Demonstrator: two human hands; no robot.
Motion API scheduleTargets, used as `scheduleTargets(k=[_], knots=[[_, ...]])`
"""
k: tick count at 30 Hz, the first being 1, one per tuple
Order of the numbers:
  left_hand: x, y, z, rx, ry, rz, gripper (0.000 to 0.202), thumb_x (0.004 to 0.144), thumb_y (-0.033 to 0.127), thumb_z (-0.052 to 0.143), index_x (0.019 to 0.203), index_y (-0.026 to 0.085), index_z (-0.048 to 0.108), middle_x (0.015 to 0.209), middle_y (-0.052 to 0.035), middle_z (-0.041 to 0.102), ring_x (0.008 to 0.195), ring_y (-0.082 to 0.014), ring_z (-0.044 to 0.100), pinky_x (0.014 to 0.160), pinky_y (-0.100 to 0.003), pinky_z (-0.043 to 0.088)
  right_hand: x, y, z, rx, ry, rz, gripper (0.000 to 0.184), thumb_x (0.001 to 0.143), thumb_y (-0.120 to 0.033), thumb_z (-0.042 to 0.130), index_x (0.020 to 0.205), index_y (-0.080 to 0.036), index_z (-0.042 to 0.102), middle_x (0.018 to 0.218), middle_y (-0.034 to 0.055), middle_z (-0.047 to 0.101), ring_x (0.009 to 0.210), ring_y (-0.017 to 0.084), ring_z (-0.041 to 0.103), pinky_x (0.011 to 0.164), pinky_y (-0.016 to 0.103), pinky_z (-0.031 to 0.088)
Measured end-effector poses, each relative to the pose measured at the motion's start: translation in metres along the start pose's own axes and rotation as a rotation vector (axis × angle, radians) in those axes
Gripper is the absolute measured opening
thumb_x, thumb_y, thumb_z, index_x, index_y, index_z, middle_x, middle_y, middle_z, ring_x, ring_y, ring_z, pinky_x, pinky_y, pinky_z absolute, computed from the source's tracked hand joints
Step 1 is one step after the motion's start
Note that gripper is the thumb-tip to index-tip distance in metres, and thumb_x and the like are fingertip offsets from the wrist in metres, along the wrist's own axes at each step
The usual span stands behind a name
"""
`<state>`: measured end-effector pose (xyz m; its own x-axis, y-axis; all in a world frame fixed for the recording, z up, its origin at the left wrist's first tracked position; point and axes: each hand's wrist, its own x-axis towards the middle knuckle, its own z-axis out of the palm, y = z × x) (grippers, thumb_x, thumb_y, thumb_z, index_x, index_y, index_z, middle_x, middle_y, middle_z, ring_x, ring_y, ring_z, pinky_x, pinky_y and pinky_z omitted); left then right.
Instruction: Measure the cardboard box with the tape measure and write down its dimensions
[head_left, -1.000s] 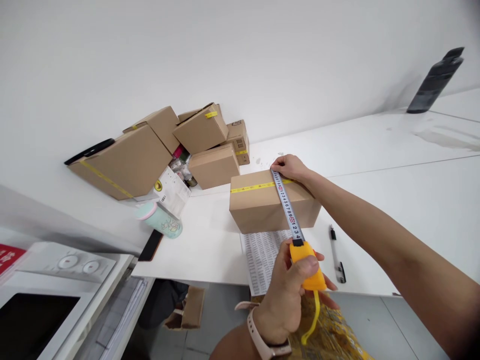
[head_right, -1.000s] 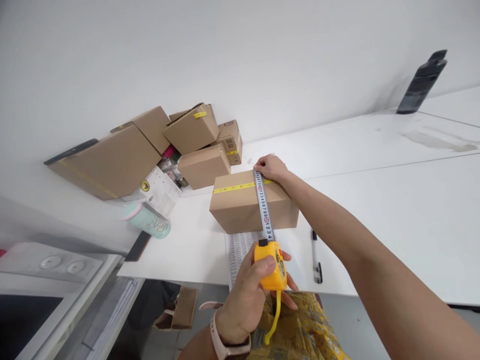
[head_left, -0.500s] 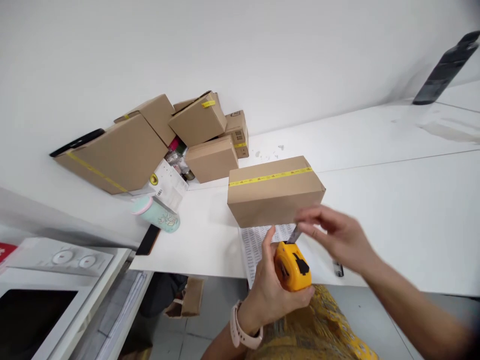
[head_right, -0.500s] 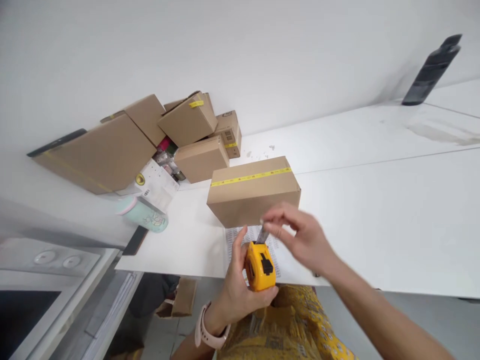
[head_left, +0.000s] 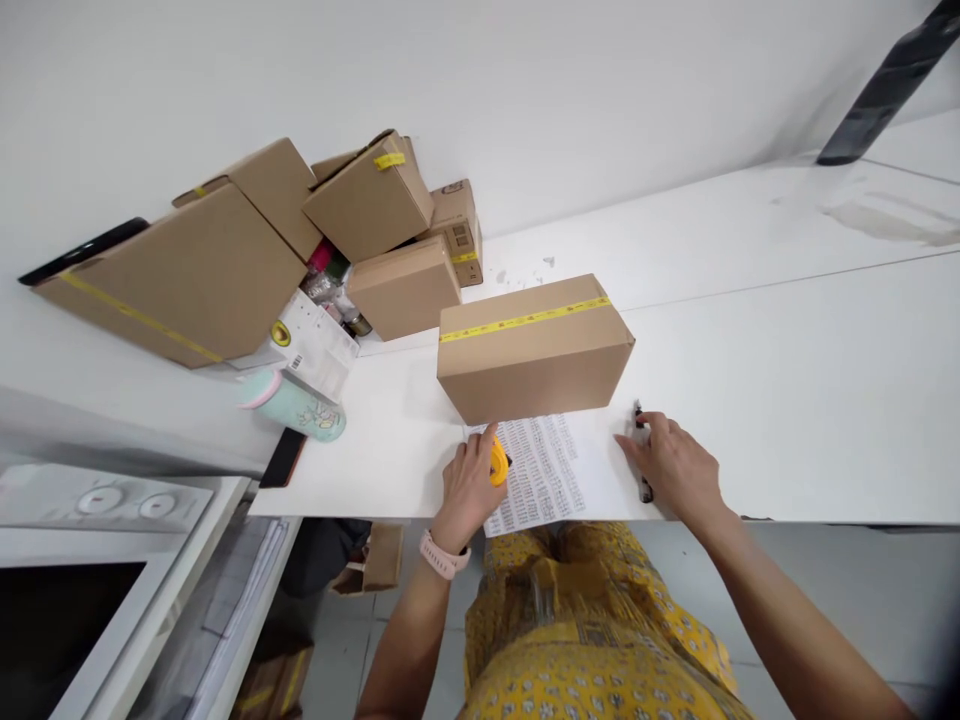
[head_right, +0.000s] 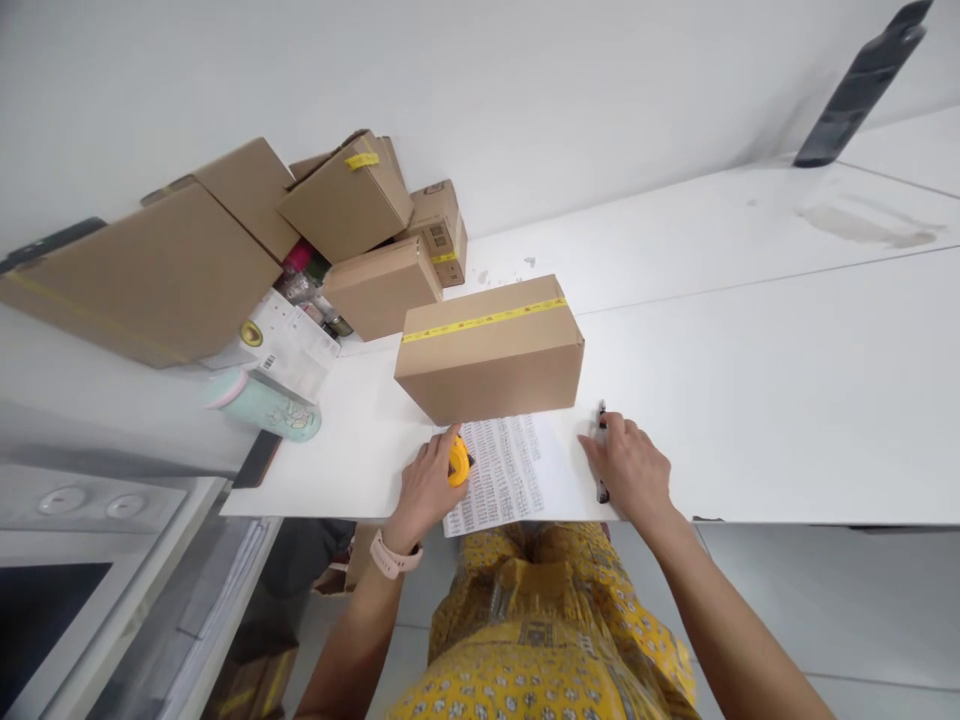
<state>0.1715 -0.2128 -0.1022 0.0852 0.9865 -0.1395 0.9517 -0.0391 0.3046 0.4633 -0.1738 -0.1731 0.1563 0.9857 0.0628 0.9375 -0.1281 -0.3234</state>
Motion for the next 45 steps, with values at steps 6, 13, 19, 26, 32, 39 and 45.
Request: scheduleTargets(k=[6,13,19,26,32,39,45], knots=[[0.016,-0.016,0.001,0.055,-0.066,0.115,0.078,0.080,0.018,0.058,0.154,0.023,0.033,0.136,-0.0119,0.059,0.123,-0.0340,0.052,0.100,-0.045,0.043,0.007,0.003,0.000,0.024,-0.026,-0.062,0.037,0.090,-0.023,0.046,0.118,-0.017,0.070,0.097,0.0154,0.076,0.071,0.027,0.071,0.061,0.036,0.051],[0.023,-0.020,-0.001,-0.029,-0.116,0.181,0.077,0.080,0.019,0.061,0.153,0.022,0.036,0.149,-0.0118,0.053,0.134,-0.0343,0.047,0.109,-0.048,0.038,0.005,0.021,-0.001,0.802,0.070,0.022,0.039,0.090,-0.033,0.048,0.118,-0.021,0.071,0.093,0.0071,0.079,0.088,0.025,0.075,0.081,0.039,0.058],[0.007,-0.029,0.008,-0.239,0.036,0.134,0.072,0.080,0.027,0.071,0.146,0.022,0.040,0.157,-0.0151,0.041,0.145,-0.0334,0.039,0.117,-0.052,0.033,0.000,0.021,0.008,0.592,0.282,-0.012,0.029,0.089,-0.041,0.057,0.112,-0.027,0.068,0.110,0.0072,0.077,0.097,0.029,0.075,0.075,0.041,0.058],[0.016,-0.043,0.013,-0.742,0.518,-0.060,0.069,0.093,0.047,0.063,0.150,0.022,0.033,0.160,-0.0163,0.037,0.151,-0.0298,0.035,0.123,-0.048,0.030,0.037,-0.011,0.003,1.023,0.574,0.153,0.039,0.099,-0.054,0.045,0.117,-0.022,0.058,0.108,0.0112,0.077,0.097,0.026,0.076,0.087,0.045,0.058],[0.044,-0.025,-0.008,-1.096,0.391,0.060,0.057,0.099,0.048,0.055,0.149,0.023,0.044,0.155,-0.0108,0.049,0.147,-0.0288,0.043,0.121,-0.047,0.036,0.069,-0.048,-0.001,1.165,0.280,0.066,0.055,0.097,-0.066,0.042,0.115,-0.020,0.066,0.116,0.0124,0.074,0.107,0.026,0.072,0.088,0.041,0.059],[0.063,-0.031,-0.054,-1.154,0.530,0.075,0.072,0.092,0.049,0.065,0.154,0.020,0.043,0.164,-0.0090,0.038,0.152,-0.0308,0.033,0.123,-0.042,0.033,0.094,-0.083,-0.047,1.098,0.339,-0.128,0.047,0.100,-0.060,0.044,0.113,-0.023,0.070,0.119,0.0120,0.074,0.108,0.026,0.069,0.083,0.037,0.057],[0.084,-0.042,-0.051,-1.060,0.533,-0.063,0.090,0.081,0.045,0.079,0.156,0.017,0.039,0.154,-0.0154,0.050,0.143,-0.0329,0.048,0.118,-0.044,0.041,0.135,-0.093,-0.027,1.110,0.286,-0.148,0.046,0.096,-0.062,0.050,0.103,-0.023,0.074,0.111,0.0078,0.076,0.104,0.027,0.069,0.090,0.042,0.054]])
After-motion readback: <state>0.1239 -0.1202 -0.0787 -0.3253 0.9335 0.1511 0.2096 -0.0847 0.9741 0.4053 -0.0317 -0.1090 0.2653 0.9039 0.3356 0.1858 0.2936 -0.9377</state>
